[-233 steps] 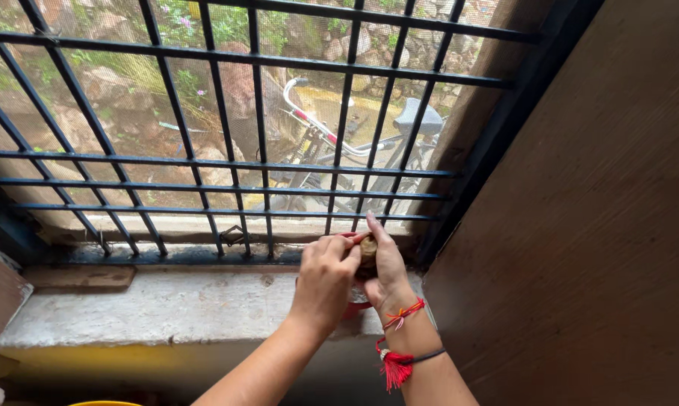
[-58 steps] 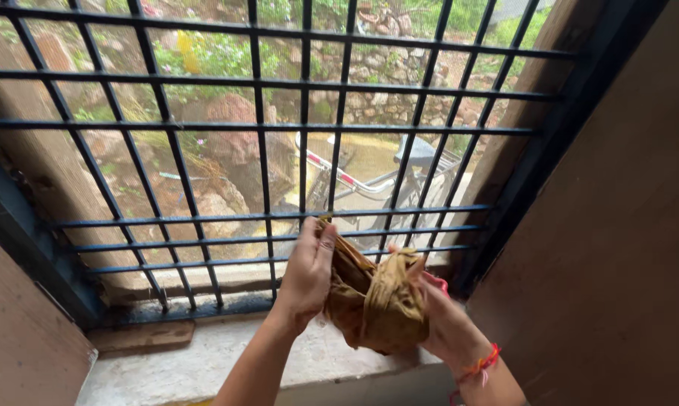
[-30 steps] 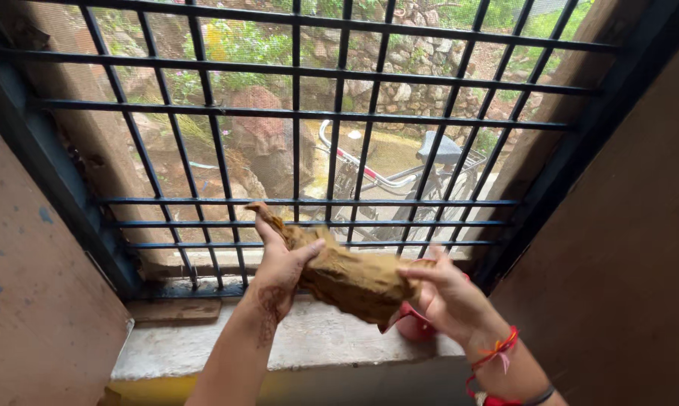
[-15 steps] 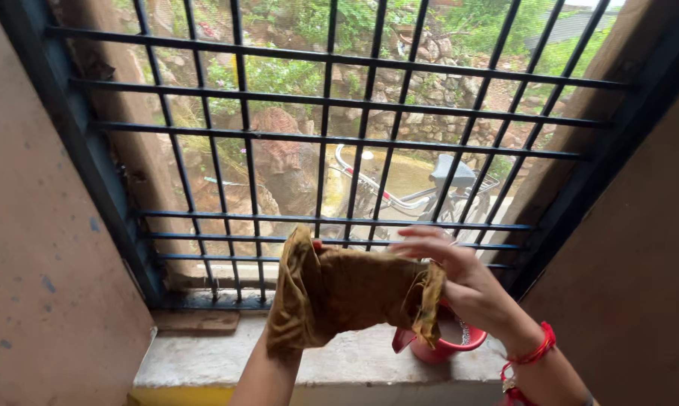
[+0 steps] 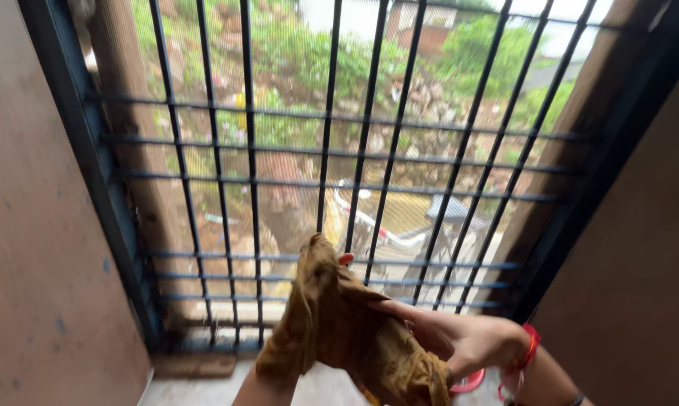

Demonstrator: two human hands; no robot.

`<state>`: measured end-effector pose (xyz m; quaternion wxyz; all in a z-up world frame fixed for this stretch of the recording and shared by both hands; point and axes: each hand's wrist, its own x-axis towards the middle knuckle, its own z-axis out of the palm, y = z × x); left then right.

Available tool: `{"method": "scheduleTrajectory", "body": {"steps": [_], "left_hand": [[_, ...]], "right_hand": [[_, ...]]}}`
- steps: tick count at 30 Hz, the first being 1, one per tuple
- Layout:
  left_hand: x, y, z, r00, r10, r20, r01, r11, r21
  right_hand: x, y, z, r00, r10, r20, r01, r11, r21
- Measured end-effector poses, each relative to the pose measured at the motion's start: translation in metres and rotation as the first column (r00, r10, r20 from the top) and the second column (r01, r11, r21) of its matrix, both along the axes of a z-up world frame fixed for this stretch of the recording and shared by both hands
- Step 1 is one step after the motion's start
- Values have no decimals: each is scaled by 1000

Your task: The person cleans the metal bars and frame of a window by hand using a cloth dipped in a bucket of water.

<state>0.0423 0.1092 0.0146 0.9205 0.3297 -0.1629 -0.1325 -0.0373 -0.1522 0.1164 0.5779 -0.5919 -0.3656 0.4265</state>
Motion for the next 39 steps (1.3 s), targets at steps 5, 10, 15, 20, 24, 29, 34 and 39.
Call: {"method": "scheduleTrajectory", "body": {"steps": [5, 10, 15, 20, 24, 29, 34, 39], "left_hand": [[-51, -36, 77, 765, -40, 643, -309, 853, 420], [-62, -49, 105, 457, -194, 868, -751, 440, 493], [-49, -45, 102, 729, -221, 648, -383, 654, 653], [-20, -20, 107, 128, 64, 990, -974, -182, 138], [8, -10, 102, 35, -138, 990, -972, -235, 2], [45, 17, 75, -108, -393, 913, -970, -161, -184], [81, 21, 51, -79, -328, 941, -959, -233, -161], [98, 19, 30, -102, -113, 988, -957, -261, -129]], "right_hand": [[10, 4, -10, 952, -201, -229, 294, 807, 512], [9, 30, -15, 980, 41, -193, 147, 505, 850], [21, 58, -25, 160, -883, -441, 840, -113, 531], [59, 69, -51, -172, -985, -3, 747, -132, 652], [110, 72, -57, 65, -759, 648, 966, 210, 149], [143, 61, -64, -408, -544, 733, 675, 361, 643], [179, 60, -73, -321, -564, 761, 796, 275, 539], [223, 59, -63, -470, -538, 700, 700, 256, 667]]}}
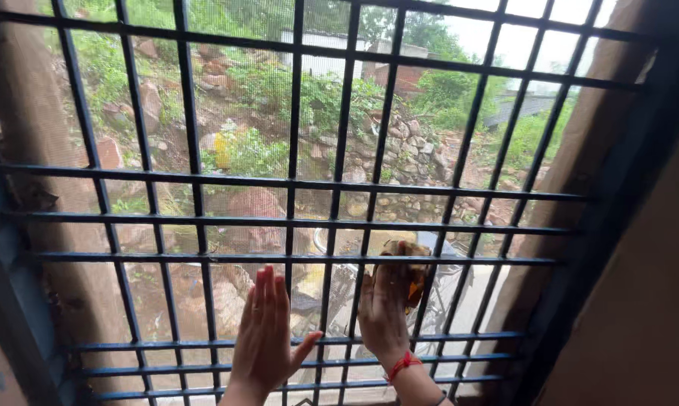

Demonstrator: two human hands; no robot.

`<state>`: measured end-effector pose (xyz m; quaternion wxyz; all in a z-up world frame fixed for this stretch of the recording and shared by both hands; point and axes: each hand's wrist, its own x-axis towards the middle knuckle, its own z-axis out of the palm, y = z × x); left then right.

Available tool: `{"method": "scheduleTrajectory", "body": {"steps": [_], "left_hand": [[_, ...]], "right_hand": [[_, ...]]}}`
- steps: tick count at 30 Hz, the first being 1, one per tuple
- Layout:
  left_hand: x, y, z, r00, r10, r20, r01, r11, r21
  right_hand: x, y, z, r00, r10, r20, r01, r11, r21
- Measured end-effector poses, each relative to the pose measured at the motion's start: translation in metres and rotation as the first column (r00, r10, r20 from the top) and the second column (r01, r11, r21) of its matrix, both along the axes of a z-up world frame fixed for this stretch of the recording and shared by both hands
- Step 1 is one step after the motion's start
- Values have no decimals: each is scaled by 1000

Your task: The person cleans the metal bars and frame of a window by hand using a cloth dipped in a bucket of water.

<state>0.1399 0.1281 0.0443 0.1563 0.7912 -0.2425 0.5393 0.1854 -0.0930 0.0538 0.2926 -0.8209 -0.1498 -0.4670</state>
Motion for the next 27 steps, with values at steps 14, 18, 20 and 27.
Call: {"method": "scheduleTrajectory", "body": {"steps": [14, 18, 20, 27], "left_hand": [[37, 28, 5, 981, 186, -59, -175, 972, 156], [39, 28, 2, 982, 184, -34, -177, 973, 148], [39, 28, 2, 982, 183, -37, -176, 975, 134], [39, 27, 2, 982, 191, -1, -189, 972, 141]], "right_hand": [[97, 10, 82, 815, -295, 499, 153, 940, 305], [92, 17, 75, 863, -240, 445, 225, 970, 88], [69, 18, 71, 888, -109, 446, 163, 983, -84], [42, 4, 77, 755, -403, 517, 461, 887, 19]]}}
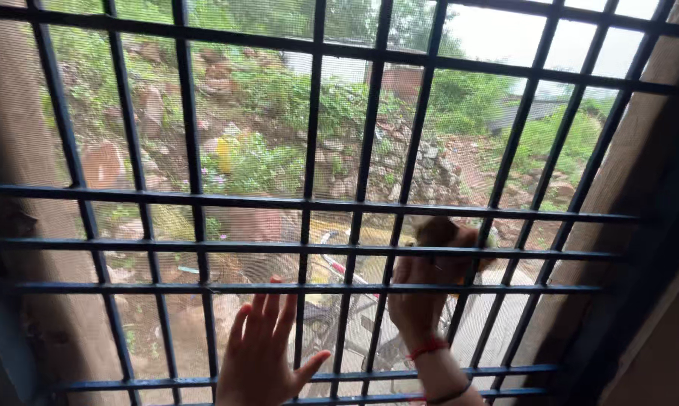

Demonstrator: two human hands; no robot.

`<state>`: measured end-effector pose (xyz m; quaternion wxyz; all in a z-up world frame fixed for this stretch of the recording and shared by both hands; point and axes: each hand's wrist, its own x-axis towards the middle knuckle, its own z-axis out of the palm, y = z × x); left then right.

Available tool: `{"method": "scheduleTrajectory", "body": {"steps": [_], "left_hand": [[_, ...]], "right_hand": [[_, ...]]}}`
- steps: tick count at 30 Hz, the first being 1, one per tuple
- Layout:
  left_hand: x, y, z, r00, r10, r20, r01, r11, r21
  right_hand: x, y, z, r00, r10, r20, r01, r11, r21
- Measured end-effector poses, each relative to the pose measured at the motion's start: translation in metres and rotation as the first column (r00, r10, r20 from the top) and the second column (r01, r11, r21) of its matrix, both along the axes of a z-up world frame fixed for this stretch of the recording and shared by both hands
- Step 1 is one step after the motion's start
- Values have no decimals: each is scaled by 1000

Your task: The person cleans the metal bars and frame of a window by hand using a cloth dipped in a bucket of water.

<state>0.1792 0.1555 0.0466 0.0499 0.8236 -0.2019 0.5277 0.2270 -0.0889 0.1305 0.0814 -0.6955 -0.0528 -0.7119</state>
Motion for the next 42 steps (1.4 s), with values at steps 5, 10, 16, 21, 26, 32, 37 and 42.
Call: {"method": "scheduleTrajectory", "body": {"steps": [5, 10, 16, 21, 26, 32, 37, 42], "left_hand": [[-2, -1, 1, 997, 76, -25, -76, 997, 6], [1, 2, 1, 996, 84, -7, -84, 996, 6], [7, -1, -4, 997, 82, 6, -82, 997, 1], [7, 1, 0, 998, 68, -18, -68, 998, -11], [6, 1, -2, 996, 87, 2, -87, 996, -3], [20, 4, -12, 998, 44, 34, -44, 999, -4], [29, -1, -17, 992, 95, 79, -93, 995, -27], [26, 2, -22, 996, 85, -16, -85, 996, -25]], "right_hand": [[21, 15, 4, 911, 189, -366, 40, 844, 535], [42, 10, -10, 994, 86, 61, -99, 961, 258], [66, 6, -38, 48, 998, 48, -914, 25, 404], [34, -11, 9, 988, -118, -97, 120, 993, 15], [32, -3, 29, 981, 173, 93, -192, 945, 264], [62, 5, 28, 775, 614, 150, -464, 391, 795], [40, 32, 40, 19, 918, 397, -945, -113, 306], [8, 16, 62, 916, 391, -94, -393, 919, -7]]}}
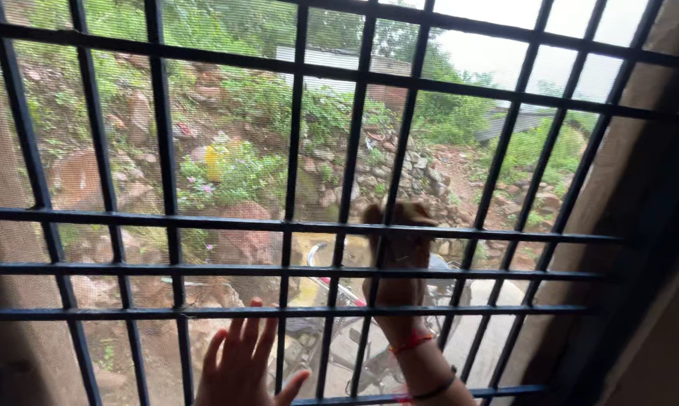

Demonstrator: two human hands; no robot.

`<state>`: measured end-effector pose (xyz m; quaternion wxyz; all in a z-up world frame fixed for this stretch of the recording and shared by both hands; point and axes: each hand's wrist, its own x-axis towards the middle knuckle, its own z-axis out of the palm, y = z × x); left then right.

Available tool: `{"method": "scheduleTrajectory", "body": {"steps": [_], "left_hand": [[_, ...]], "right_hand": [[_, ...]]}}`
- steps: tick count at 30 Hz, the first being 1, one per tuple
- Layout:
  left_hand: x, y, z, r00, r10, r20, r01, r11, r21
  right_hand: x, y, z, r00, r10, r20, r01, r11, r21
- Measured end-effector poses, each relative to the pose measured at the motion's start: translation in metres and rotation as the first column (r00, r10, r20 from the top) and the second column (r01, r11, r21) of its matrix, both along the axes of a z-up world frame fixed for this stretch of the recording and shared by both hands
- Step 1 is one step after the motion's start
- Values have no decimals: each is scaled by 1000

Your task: The person cleans the metal bars and frame of a window by hand using a cloth dipped in a bucket of water.

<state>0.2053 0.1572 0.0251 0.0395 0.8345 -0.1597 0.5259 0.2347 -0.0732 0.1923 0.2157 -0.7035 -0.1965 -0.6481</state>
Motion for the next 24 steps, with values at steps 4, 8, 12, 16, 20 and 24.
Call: {"method": "scheduleTrajectory", "body": {"steps": [4, 8, 12, 16, 20, 24], "left_hand": [[4, 0, 5, 999, 30, 40, -30, 999, 20], [2, -1, 5, 997, -7, 80, 6, 1000, 13], [-1, -2, 10, 998, -7, 66, 6, 1000, 13], [-11, -2, 18, 998, -19, 56, 18, 1000, 21], [-23, -10, 22, 999, 19, 35, -19, 1000, 0], [-33, -10, 30, 1000, -15, 15, 15, 1000, -22]], "right_hand": [[10, -19, 5, 987, -109, 114, 94, 987, 134], [36, -31, -23, 999, 14, 30, -22, 959, 282], [35, -18, -36, 996, 79, 42, -73, 989, -128], [9, -19, -19, 981, 193, 27, -180, 950, -254], [-3, -18, -22, 988, 137, -67, -153, 895, -419], [-15, -19, -24, 993, -42, -113, -27, 834, -550]]}}
